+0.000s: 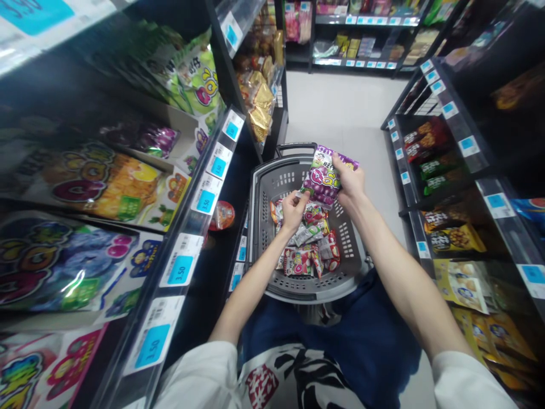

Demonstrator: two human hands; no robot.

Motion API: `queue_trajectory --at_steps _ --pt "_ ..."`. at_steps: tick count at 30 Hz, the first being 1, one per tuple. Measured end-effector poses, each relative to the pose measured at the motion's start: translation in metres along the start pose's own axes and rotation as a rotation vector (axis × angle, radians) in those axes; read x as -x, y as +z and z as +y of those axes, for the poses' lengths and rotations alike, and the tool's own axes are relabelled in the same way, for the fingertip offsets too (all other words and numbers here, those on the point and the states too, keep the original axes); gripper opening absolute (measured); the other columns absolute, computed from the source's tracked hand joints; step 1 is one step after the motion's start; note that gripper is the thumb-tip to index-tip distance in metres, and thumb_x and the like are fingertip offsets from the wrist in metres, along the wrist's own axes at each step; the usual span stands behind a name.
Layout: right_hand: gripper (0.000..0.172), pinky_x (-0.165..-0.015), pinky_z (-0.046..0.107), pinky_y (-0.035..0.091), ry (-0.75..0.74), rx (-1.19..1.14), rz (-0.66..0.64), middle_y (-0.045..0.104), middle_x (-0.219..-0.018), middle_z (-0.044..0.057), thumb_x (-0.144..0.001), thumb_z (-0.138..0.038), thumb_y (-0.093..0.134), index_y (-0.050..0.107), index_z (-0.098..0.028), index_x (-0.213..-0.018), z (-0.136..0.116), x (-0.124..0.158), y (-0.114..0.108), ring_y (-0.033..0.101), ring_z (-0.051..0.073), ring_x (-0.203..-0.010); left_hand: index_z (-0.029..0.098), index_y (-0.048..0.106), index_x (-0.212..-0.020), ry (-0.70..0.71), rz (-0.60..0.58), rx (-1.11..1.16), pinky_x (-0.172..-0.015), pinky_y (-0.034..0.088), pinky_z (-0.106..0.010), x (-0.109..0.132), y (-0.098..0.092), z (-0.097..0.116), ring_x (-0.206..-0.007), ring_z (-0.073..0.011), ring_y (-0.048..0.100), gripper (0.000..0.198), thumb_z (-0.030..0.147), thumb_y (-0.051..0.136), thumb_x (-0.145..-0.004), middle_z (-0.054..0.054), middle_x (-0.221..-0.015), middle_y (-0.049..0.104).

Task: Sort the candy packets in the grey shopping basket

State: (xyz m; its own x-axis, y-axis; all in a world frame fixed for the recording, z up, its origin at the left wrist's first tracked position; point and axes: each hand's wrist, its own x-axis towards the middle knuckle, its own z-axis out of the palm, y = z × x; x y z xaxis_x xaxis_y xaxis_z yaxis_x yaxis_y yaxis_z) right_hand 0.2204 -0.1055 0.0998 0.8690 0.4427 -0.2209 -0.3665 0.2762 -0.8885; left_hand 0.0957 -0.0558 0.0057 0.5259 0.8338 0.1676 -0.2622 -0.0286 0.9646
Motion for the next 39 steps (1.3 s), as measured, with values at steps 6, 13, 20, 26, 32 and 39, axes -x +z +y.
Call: queue_trajectory --at_steps 6,13,20,26,32,39 --pt "0.042 -0.08 0.045 0.065 -0.007 -0.002 0.016 0.073 -0.082 0.006 -0.064 -0.038 0.092 0.064 -0.016 -0.085 0.0 0.001 0.0 0.073 0.026 -0.091 0.018 0.045 -0.06 0.045 -0.01 -0.084 -0.054 0.026 -0.023 0.002 0.002 0.008 -0.051 -0.0059 0.034 0.058 0.06 0.084 -0.068 0.008 -0.053 0.044" --pt "0.042 -0.079 0.046 0.065 -0.006 0.001 0.024 0.073 -0.083 0.006 -0.063 -0.038 0.093 0.064 -0.016 -0.084 -0.001 0.001 0.0 0.073 0.026 -0.09 0.019 0.044 -0.061 0.059 -0.012 -0.128 -0.056 0.03 -0.023 0.004 0.002 0.009 -0.05 -0.0066 0.038 0.055 0.052 0.087 -0.069 0.008 -0.052 0.046" --pt "0.047 -0.078 0.046 0.066 -0.035 0.004 0.02 0.073 -0.081 0.005 -0.06 -0.045 0.094 0.064 -0.017 -0.084 0.003 -0.004 -0.002 0.073 0.027 -0.091 0.019 0.061 -0.089 0.081 -0.042 -0.161 -0.058 0.036 -0.022 0.005 0.002 0.001 -0.054 -0.0084 0.047 0.036 0.044 0.083 -0.077 0.007 -0.06 0.054" --pt "0.048 -0.075 0.046 0.066 -0.052 -0.022 0.036 0.073 -0.081 0.004 -0.061 -0.047 0.094 0.062 -0.018 -0.083 0.006 -0.01 -0.003 0.074 0.027 -0.089 0.027 0.04 -0.152 0.101 -0.044 -0.165 -0.062 0.044 -0.022 0.008 0.004 0.005 -0.059 -0.0093 0.055 0.087 0.028 0.084 -0.077 0.005 -0.075 0.067" --pt "0.049 -0.074 0.045 0.067 -0.043 -0.039 0.044 0.073 -0.081 0.004 -0.061 -0.045 0.094 0.061 -0.018 -0.085 0.005 -0.013 -0.005 0.074 0.026 -0.088 0.03 0.029 -0.159 0.129 -0.075 -0.228 -0.06 0.045 -0.02 0.008 0.005 0.002 -0.059 -0.0086 0.056 0.091 0.014 0.073 -0.081 0.004 -0.085 0.069" --pt "0.051 -0.072 0.046 0.067 -0.016 -0.042 0.058 0.073 -0.082 0.004 -0.062 -0.048 0.094 0.063 -0.018 -0.09 0.006 -0.011 -0.003 0.074 0.026 -0.084 0.029 0.029 -0.159 0.148 -0.054 -0.247 -0.061 0.046 -0.02 0.007 0.003 -0.005 -0.061 -0.009 0.058 0.091 0.01 0.07 -0.079 0.003 -0.086 0.07"
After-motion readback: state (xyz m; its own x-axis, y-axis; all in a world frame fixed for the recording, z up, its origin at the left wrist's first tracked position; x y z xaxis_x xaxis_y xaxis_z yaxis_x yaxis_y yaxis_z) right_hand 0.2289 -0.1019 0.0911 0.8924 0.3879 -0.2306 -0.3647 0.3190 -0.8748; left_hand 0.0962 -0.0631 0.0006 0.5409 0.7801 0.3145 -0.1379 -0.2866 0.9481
